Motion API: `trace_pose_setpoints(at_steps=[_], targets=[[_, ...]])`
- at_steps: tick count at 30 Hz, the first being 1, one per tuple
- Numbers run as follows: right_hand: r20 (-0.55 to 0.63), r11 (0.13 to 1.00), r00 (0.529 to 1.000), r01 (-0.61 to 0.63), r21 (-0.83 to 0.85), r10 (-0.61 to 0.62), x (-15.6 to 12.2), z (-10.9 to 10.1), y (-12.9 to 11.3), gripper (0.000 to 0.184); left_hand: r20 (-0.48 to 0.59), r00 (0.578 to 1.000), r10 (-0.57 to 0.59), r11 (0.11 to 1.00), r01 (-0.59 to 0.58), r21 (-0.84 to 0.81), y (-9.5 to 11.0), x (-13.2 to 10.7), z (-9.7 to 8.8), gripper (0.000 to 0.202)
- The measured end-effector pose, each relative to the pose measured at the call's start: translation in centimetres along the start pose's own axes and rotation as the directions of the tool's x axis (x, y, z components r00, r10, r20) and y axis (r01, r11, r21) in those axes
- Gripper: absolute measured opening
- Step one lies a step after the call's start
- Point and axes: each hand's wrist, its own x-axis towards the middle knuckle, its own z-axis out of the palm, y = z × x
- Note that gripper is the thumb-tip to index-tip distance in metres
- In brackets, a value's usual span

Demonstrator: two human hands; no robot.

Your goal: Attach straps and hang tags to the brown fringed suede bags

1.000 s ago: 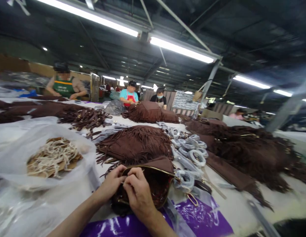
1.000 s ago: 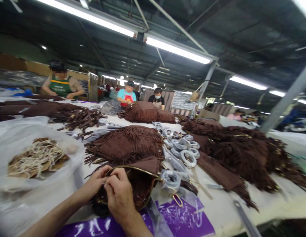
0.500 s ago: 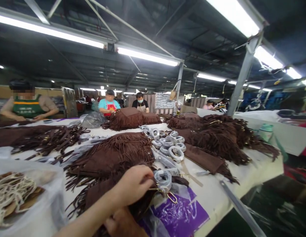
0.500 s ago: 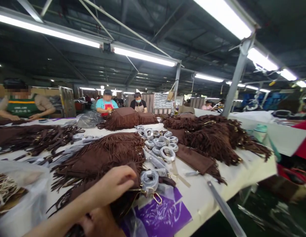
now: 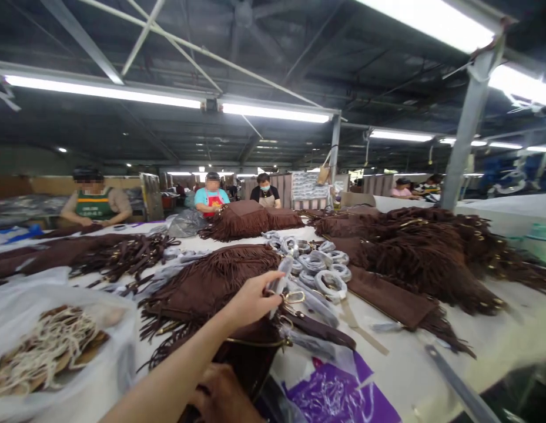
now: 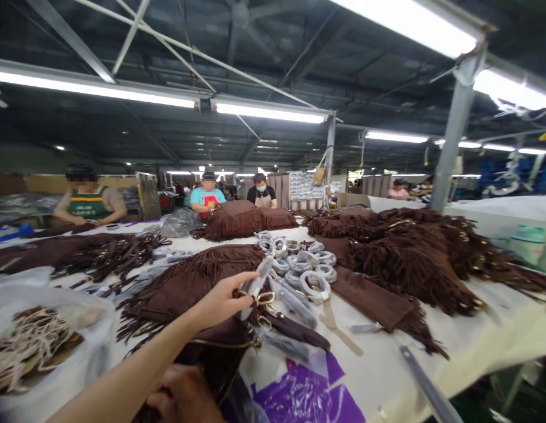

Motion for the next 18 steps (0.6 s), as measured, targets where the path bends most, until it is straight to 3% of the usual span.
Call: trace_pose_setpoints(at_steps=[4,7,9,11,13,18], targets=[[0.001,0.995,0.999,-0.050,0.085,0.050,-0.2,0.0,0.2,0.018,-0.186,0.982,-0.041,0.969,0.085,0.234,0.7,-5.6,-6.8,0.053],[0.014,0.994,1.000,-0.018,0.112,0.016,-0.5,-0.4,0.3,0.012,-0.252,0.959,-0.128,0.853,0.236,0.466,-0.8,-10.9,-9.1,0.063],[0.038,0.991,0.999,-0.024,0.130,0.019,-0.6,-0.6,0.3,0.012,-0.181,0.944,-0.274,0.739,0.328,0.588,-2.6,-14.2,-9.5,0.063],[0.076,0.986,0.996,-0.052,0.161,0.040,-0.6,-0.6,0.3,0.015,-0.046,0.908,-0.416,0.680,0.345,0.647,-4.4,-16.6,-9.7,0.053],[0.097,0.978,0.993,-0.080,0.195,0.062,-0.5,-0.5,0.4,0.017,-0.004,0.878,-0.478,0.673,0.369,0.641,-5.6,-17.7,-9.7,0.034],[0.087,0.957,0.992,-0.116,0.266,0.096,-0.6,-0.4,0.3,0.021,-0.280,0.864,-0.418,0.602,0.495,0.627,-7.6,-15.3,-9.1,0.026]])
